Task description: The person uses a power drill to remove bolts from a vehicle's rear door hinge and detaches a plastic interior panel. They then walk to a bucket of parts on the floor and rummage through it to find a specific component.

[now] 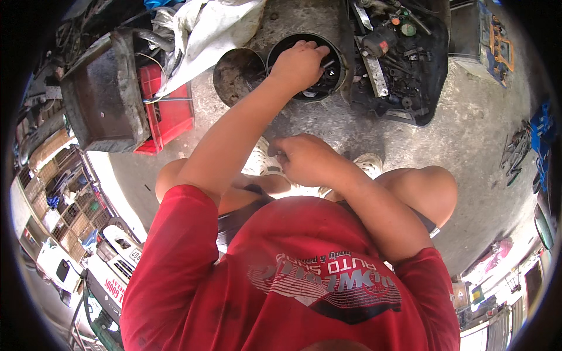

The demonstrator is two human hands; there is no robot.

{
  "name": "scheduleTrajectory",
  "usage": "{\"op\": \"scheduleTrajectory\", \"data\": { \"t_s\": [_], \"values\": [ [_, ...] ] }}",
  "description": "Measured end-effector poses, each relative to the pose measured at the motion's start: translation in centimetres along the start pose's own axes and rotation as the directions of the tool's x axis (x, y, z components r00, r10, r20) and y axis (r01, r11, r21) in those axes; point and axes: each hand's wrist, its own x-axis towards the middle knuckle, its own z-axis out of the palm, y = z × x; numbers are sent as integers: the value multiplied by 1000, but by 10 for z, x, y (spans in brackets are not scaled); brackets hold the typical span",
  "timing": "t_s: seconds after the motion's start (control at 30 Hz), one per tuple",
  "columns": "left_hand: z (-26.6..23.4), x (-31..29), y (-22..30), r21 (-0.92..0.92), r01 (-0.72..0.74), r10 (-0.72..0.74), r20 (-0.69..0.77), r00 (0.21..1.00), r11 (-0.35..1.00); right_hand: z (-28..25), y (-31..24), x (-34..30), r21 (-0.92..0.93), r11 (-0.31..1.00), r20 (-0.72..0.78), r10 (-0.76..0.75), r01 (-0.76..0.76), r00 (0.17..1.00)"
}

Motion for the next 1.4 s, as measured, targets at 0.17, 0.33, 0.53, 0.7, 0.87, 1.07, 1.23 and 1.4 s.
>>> {"op": "scheduleTrajectory", "data": {
  "t_s": [0.17, 0.33, 0.53, 0.7, 0.87, 1.07, 1.23, 1.4],
  "values": [
    [22, 6, -12, 5, -9, 9, -24, 1000, 1000, 1, 0, -3, 11, 1000, -15, 12, -12, 1000],
    [16, 0, -14, -26, -21, 20, -8, 1000, 999, 1, -1, -3, -1, 1000, -7, 8, -8, 1000],
    [-20, -31, -35, 31, 75, -77, 42, 996, 997, 3, 1, -4, -18, 1000, -24, -6, 6, 1000],
    [-36, -47, -37, 18, 137, -137, 15, 990, 990, 5, 2, -3, 0, 1000, -29, -9, 9, 1000],
    [-32, -37, -27, -50, 145, -146, 3, 989, 988, 8, 2, -3, -27, 1000, -33, -13, 12, 999],
    [-33, -28, -28, -214, 214, -210, 46, 977, 953, 8, 2, -7, -24, 1000, -36, -12, 11, 999],
    [-42, -34, -31, -363, 308, -287, 112, 951, 880, 8, 2, -7, -43, 999, -37, -19, 17, 999],
    [-43, -41, -37, -400, 340, -317, 126, 940, 851, 13, 2, -6, -3, 999, -39, -34, 34, 999]
  ]
}}
